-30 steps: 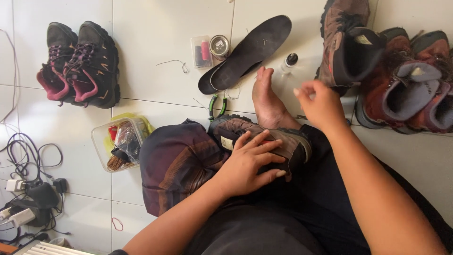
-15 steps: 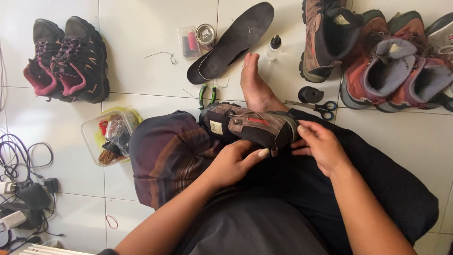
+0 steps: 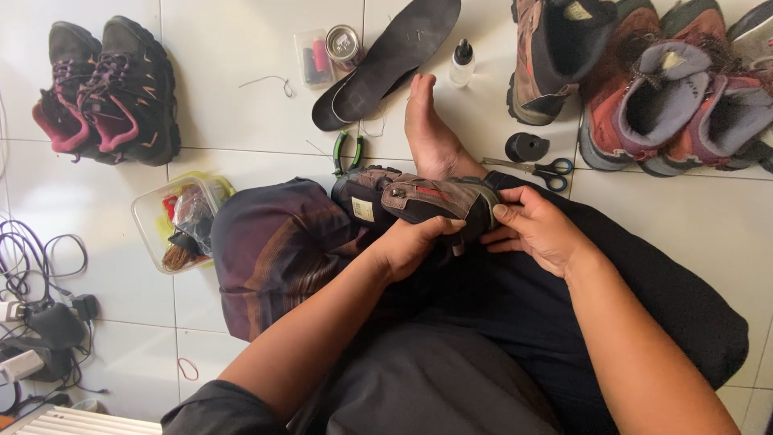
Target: Applying glue to a shoe sole and then stitching it for repair while sitting on the floor.
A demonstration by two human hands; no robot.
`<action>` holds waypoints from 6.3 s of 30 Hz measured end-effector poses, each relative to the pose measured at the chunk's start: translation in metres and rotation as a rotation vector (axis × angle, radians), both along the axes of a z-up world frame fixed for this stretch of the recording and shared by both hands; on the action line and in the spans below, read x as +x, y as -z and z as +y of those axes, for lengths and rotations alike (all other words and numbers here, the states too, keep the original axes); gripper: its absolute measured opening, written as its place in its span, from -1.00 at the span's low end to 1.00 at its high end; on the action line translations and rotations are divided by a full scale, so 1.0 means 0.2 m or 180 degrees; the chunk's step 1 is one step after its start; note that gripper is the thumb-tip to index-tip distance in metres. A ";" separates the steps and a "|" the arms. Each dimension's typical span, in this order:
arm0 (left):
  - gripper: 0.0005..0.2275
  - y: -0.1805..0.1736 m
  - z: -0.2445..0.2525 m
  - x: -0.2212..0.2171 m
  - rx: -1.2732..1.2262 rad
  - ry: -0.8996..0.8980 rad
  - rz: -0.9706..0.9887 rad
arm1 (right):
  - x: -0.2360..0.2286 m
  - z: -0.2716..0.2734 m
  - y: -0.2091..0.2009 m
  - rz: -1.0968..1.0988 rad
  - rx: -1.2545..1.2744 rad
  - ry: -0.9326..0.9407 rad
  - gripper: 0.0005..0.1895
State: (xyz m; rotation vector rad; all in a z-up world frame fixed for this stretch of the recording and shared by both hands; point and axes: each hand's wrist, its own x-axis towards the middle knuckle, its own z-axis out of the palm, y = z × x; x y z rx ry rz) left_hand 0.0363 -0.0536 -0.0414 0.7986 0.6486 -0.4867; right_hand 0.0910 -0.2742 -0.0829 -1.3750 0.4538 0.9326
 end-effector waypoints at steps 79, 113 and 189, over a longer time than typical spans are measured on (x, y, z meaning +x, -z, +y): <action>-0.65 -0.02 0.27 -0.07 0.0766 0.2694 -0.2026 | 0.30 -0.24 0.24 -0.3521 -0.3613 -0.2086 -0.50; -0.64 0.63 0.90 0.32 0.4940 0.2918 0.0205 | 0.45 -0.23 0.39 -0.1468 -0.4010 -0.3321 -0.63; -0.86 0.51 1.13 0.30 0.4706 -0.1419 0.0025 | 0.29 -0.05 0.30 -0.2346 -0.3518 -0.1527 -0.45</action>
